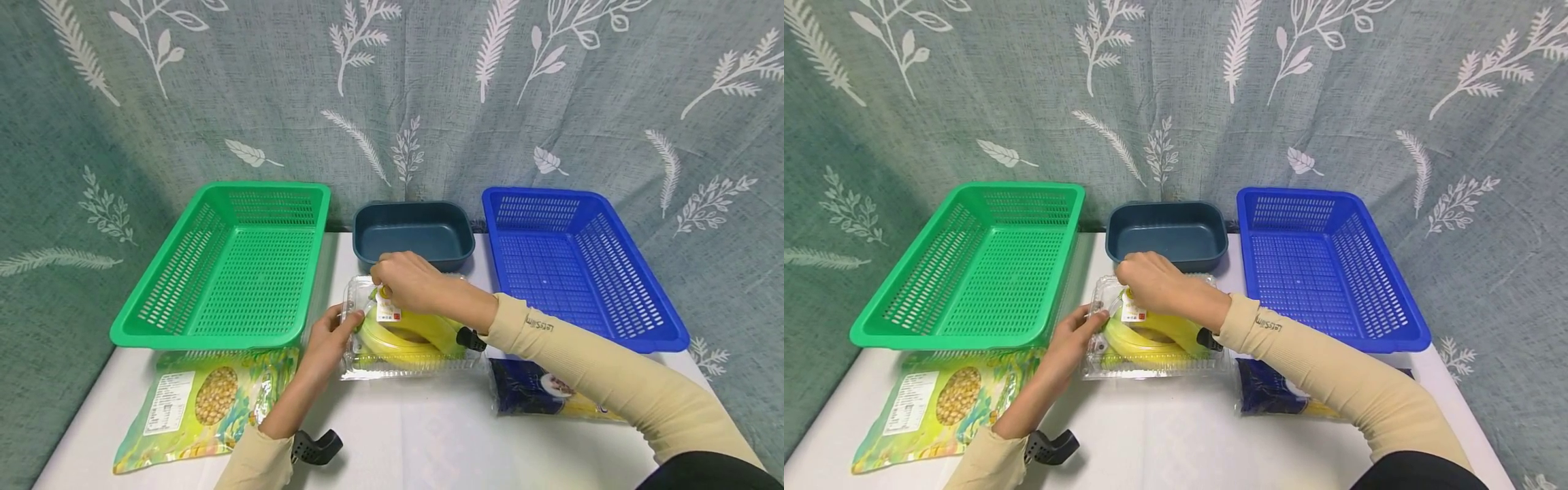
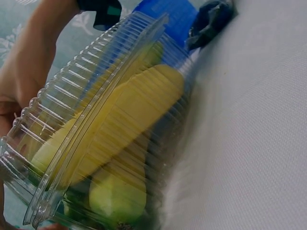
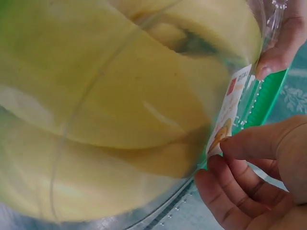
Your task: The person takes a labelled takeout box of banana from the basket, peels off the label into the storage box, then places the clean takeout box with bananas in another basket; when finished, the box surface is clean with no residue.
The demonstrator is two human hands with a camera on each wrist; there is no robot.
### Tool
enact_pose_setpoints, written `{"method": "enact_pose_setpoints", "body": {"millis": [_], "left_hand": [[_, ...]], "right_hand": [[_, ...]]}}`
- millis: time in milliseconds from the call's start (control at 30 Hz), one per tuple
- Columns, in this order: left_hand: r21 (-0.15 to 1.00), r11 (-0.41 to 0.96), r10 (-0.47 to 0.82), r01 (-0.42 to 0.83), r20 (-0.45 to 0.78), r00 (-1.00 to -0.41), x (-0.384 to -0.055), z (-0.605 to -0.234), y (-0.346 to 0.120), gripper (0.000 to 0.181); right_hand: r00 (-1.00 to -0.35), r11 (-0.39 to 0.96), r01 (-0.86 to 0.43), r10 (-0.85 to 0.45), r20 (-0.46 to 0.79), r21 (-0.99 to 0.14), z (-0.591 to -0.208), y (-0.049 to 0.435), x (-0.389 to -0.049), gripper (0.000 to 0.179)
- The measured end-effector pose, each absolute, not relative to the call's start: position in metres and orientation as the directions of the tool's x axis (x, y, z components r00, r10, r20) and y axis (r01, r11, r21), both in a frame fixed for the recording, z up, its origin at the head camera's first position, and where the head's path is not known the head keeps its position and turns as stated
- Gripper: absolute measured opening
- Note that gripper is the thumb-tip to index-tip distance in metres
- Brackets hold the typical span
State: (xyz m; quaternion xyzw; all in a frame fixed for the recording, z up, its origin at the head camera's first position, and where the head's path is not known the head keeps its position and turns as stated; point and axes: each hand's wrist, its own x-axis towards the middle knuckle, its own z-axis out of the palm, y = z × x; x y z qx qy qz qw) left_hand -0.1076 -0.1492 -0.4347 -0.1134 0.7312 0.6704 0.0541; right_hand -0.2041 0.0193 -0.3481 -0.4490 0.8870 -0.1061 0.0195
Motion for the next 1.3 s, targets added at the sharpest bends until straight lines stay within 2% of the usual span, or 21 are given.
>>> {"method": "enact_pose_setpoints", "body": {"millis": [200, 467, 900, 1300], "left_hand": [[0.969, 0.067, -0.086, -0.237, -0.231, -0.969, -0.107, -0.434, -0.149, 0.057], [0.968, 0.077, -0.097, -0.238, -0.230, -0.968, -0.107, -0.434, -0.149, 0.055], [0.965, 0.081, -0.104, -0.250, -0.241, -0.965, -0.108, -0.433, -0.148, 0.054], [0.963, 0.093, -0.118, -0.252, -0.241, -0.963, -0.109, -0.436, -0.148, 0.050]], "right_hand": [[-0.617, 0.588, -0.771, -0.784, 0.061, -0.244, -0.349, 0.019, -0.204, 0.020], [-0.597, 0.564, -0.793, -0.795, 0.111, -0.229, -0.349, 0.022, -0.203, 0.028], [-0.597, 0.530, -0.777, -0.792, 0.129, -0.339, -0.334, 0.034, -0.195, 0.026], [-0.532, 0.439, -0.830, -0.808, 0.251, -0.345, -0.316, 0.043, -0.186, 0.022]]}}
